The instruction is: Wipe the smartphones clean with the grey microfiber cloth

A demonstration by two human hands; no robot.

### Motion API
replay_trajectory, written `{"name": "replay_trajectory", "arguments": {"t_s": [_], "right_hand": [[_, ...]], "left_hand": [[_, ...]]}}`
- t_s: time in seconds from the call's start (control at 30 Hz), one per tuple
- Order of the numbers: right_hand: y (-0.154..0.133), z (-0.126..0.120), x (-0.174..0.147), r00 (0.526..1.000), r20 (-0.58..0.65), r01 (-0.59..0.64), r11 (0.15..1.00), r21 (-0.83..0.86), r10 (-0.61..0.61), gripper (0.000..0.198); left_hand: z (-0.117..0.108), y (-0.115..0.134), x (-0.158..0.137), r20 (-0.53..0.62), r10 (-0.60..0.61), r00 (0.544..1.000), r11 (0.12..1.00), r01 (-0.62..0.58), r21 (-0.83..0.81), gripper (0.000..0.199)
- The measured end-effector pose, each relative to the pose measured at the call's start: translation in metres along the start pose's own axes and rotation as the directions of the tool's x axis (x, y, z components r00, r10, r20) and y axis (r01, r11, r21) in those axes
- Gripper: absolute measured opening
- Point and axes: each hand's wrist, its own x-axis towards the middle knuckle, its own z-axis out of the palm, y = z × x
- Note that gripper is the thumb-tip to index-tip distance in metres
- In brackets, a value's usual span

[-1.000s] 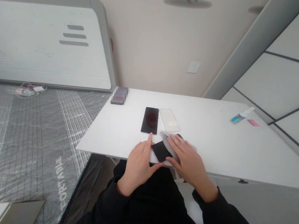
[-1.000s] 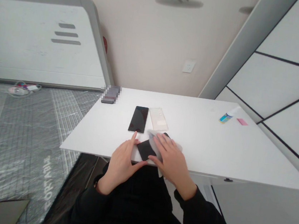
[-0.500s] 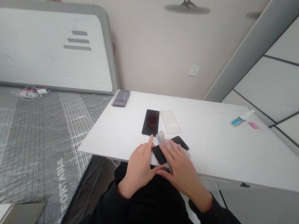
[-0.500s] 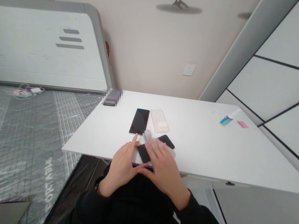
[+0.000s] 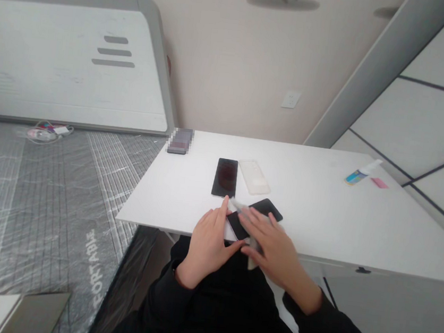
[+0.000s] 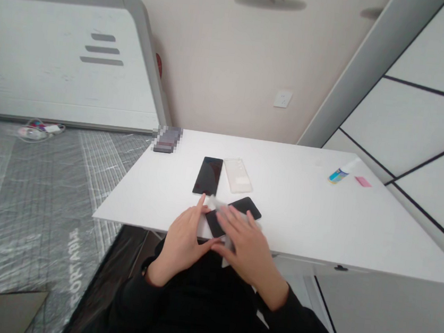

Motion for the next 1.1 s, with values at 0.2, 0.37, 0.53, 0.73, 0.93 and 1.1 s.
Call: {"name": "replay_trajectory", "arguments": {"t_s": [0.2, 0.37, 0.53, 0.73, 0.93, 1.1], "right_hand": [[-0.009, 0.0, 0.001, 1.0, -0.015, 0.017, 1.0, 0.014, -0.017, 0.087], [0.005, -0.004, 0.001, 0.999, 0.03, 0.016, 1.0, 0.012, -0.017, 0.073], [0.004, -0.005, 0.001, 0.999, -0.004, -0.054, 0.997, -0.06, 0.053, 0.084], [0.003, -0.008, 0.001, 0.993, 0.09, 0.073, 0.997, -0.024, -0.07, 0.071], [0.001, -0.004, 0.0, 1.0, 0.001, 0.012, 0.998, -0.068, -0.012, 0.086], [0.001, -0.004, -0.005, 0.997, 0.035, 0.072, 0.995, -0.075, -0.069, 0.079]], "left_hand": [[-0.001, 0.001, 0.0, 0.02, -0.015, 1.0, 1.0, 0.015, -0.005, 0.107], [0.0, 0.0, 0.0, -0.001, 0.003, 1.0, 1.0, -0.003, -0.007, 0.107], [-0.001, 0.0, 0.0, -0.003, 0.005, 1.0, 1.0, -0.005, -0.022, 0.106], [0.0, 0.0, 0.0, -0.007, -0.002, 1.0, 1.0, 0.001, -0.019, 0.108], [-0.001, 0.001, 0.0, -0.008, 0.015, 1.0, 1.0, -0.015, -0.008, 0.108], [0.001, 0.001, 0.0, -0.011, 0.018, 1.0, 1.0, -0.018, 0.01, 0.108]]}}
